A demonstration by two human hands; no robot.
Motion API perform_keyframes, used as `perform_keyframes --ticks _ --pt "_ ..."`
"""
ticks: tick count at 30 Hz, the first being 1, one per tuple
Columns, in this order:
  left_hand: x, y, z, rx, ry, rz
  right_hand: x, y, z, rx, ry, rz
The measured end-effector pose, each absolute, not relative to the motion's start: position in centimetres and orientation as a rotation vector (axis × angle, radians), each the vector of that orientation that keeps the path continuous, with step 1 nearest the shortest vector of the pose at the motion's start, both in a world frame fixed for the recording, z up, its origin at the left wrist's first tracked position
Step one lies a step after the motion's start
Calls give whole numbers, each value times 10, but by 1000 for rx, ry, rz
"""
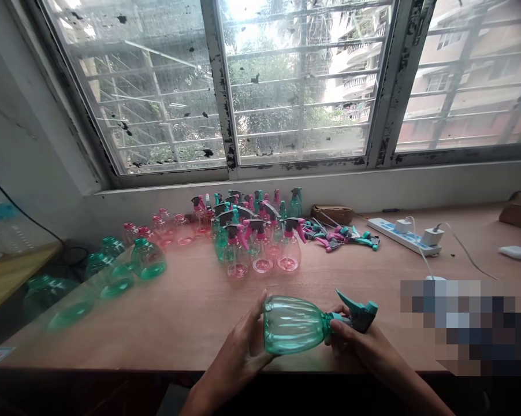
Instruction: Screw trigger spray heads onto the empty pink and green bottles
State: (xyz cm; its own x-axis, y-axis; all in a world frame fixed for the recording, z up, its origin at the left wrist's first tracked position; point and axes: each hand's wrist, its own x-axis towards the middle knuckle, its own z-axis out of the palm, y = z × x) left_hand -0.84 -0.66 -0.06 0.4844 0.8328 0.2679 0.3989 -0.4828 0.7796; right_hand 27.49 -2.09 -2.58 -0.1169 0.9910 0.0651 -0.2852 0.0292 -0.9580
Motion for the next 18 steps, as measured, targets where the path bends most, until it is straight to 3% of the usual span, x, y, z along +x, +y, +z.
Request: perform_keyframes --ticks 18 --pt "-8 -8 -1 1986 935 832 279 -16 -34 -888 -1132 1403"
